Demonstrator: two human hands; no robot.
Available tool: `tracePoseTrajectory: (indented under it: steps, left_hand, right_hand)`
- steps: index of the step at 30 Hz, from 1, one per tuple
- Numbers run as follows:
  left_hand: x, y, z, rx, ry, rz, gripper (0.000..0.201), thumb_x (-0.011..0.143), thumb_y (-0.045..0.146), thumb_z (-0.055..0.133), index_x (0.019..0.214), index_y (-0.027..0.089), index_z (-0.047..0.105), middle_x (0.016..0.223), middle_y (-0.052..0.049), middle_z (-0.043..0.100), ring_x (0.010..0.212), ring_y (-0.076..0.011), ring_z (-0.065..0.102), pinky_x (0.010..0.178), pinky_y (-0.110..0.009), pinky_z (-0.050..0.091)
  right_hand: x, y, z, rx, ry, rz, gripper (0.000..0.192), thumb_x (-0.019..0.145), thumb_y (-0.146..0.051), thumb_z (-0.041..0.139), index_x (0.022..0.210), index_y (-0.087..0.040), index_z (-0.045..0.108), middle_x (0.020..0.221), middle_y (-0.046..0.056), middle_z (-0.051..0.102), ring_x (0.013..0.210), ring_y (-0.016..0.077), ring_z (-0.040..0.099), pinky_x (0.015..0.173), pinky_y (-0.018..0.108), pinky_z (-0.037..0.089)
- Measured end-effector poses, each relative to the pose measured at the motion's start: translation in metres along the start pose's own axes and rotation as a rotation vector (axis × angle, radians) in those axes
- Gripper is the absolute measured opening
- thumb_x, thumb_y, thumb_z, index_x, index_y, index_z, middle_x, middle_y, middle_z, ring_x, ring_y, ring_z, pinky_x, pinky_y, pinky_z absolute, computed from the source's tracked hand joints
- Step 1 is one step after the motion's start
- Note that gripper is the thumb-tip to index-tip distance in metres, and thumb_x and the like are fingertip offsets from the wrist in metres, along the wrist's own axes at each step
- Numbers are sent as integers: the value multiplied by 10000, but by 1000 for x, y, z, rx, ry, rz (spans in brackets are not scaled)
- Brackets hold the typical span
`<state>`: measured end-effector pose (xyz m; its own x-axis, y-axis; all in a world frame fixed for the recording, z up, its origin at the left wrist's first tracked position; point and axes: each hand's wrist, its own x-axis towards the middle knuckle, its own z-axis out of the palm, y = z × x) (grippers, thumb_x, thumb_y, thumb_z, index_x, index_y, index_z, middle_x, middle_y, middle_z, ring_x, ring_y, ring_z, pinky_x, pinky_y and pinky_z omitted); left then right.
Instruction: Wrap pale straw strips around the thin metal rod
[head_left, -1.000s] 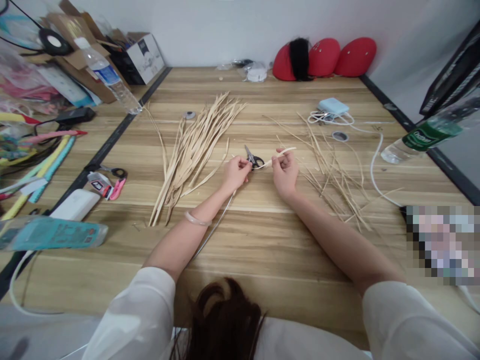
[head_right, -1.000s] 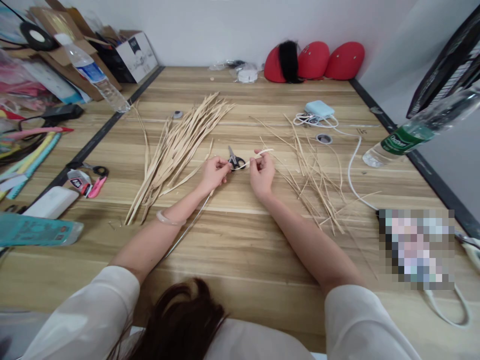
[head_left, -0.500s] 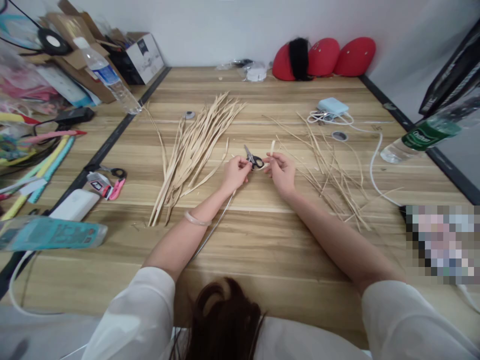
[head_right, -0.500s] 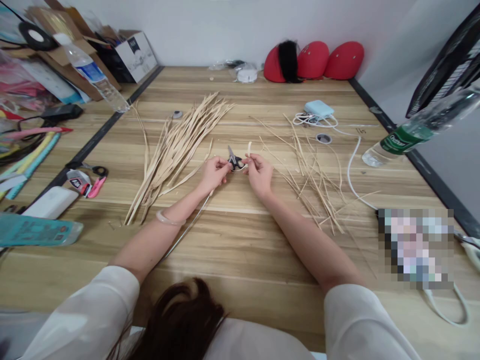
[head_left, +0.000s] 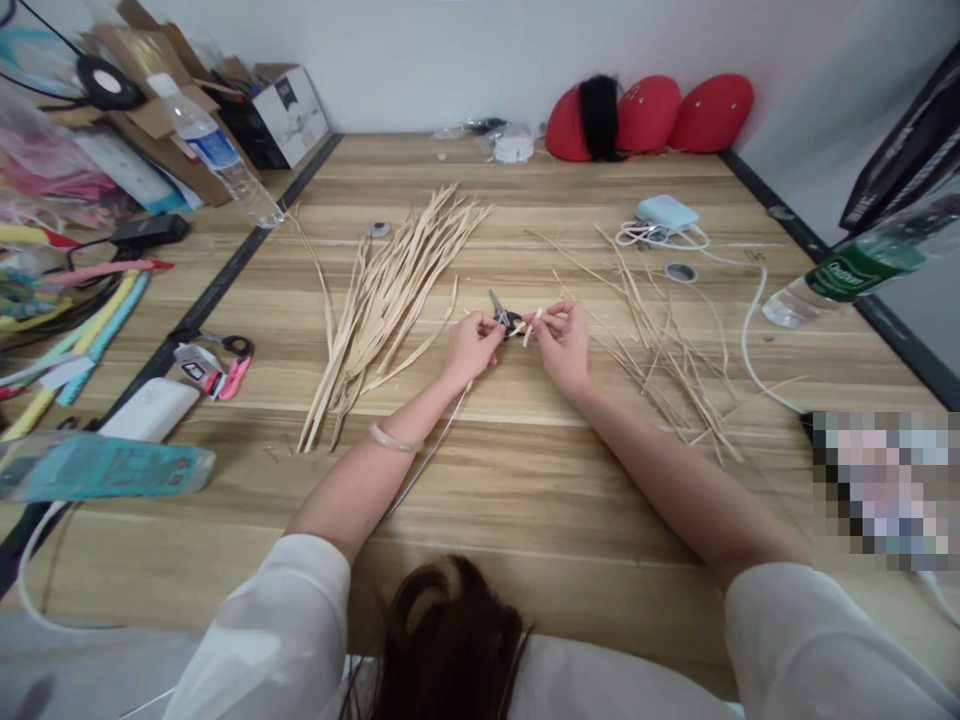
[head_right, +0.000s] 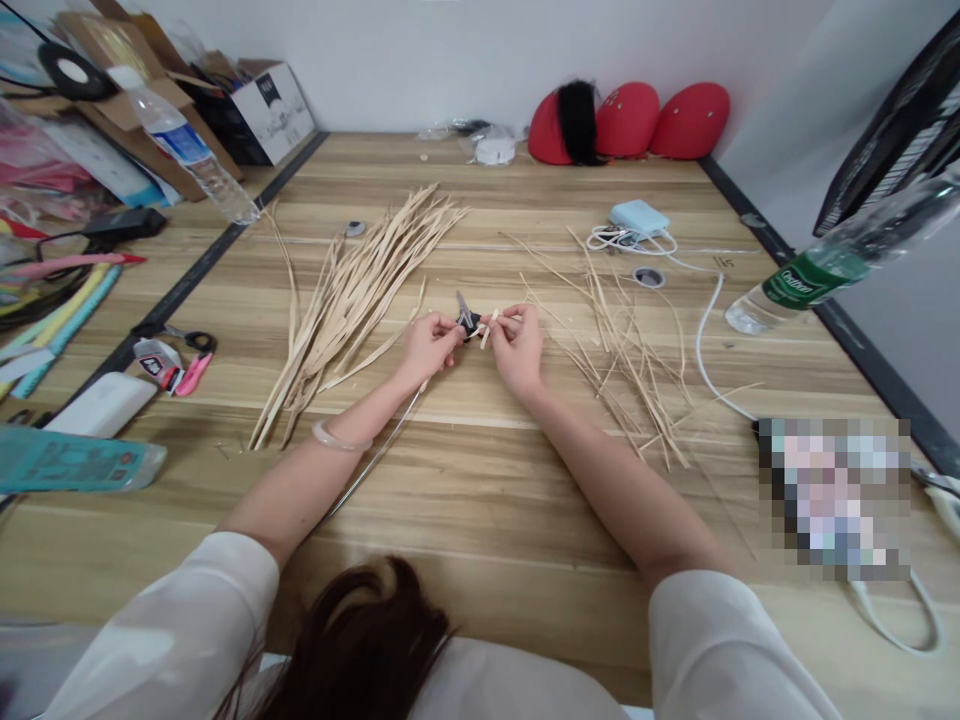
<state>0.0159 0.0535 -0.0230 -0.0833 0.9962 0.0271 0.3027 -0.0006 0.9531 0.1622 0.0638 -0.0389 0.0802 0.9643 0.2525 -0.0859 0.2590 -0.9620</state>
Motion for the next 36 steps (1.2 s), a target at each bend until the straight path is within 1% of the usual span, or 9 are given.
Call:
tracePoseTrajectory:
  steps: [2,4,7,11,16,20,24,27,36]
  left_hand:
    - [0,0,0,2,3,-4,140,769,297,603,794,168,554,681,3,651,377,-59,497,396,-185,354]
    - [0,-1,0,3,4,0,143,769,301,603,793,168,557,675,5,651,376,-58,498,397,-184,356]
    - [0,-1,0,-1,1,16,141,768,303,600,786,168,561,661,8,643,372,-62,503,395,-187,358]
    - [1,-3,1,0,4,23,147,769,312,599,784,170,563,667,8,647,364,-59,498,397,-187,353]
    - [1,-3,1,5,-1,6,148,770,311,600,805,171,565,664,12,649,378,-58,500,403,-184,358]
    - [1,-4,1,8,-2,19,139,767,305,587,806,175,561,667,14,647,380,-65,508,408,-192,371]
    - [1,-4,1,4,-3,32,146,764,312,588,810,175,566,672,11,651,376,-66,510,414,-195,376]
    - [0,-3,2,15,2,27,148,763,311,593,812,174,568,666,14,647,374,-62,505,417,-193,376]
    - [-1,-1,2,12,-13,36,169,774,326,602,820,167,566,687,3,660,371,-54,503,406,-188,372]
  right_hand:
    - [1,1,0,-5,-5,17,366,736,-466,662,881,-245,410,828,9,702,719,145,678,646,279,542]
    - [2,2,0,-19,-18,28,310,723,-429,676,855,-227,482,793,14,696,705,148,671,649,284,537]
    - [3,3,-1,-48,-40,1,217,710,-358,682,823,-196,591,756,23,682,659,141,640,657,296,528]
    - [4,4,-2,-102,-58,6,170,720,-317,645,814,-176,661,778,37,683,662,136,618,667,305,521]
    - [5,6,-3,-98,-60,33,175,713,-317,638,818,-179,663,762,33,682,707,157,645,651,305,523]
    - [5,8,-3,-100,-58,20,155,729,-314,628,813,-187,658,724,28,673,682,159,646,613,303,521]
    - [4,6,-2,-86,-66,22,161,738,-314,624,822,-183,662,776,34,672,635,137,634,602,299,532]
    - [2,5,-2,-75,-71,36,174,735,-331,630,824,-185,662,818,38,671,660,146,652,585,296,549]
    - [1,2,-1,-72,-73,44,146,733,-304,643,813,-185,672,835,51,680,678,164,657,604,332,581]
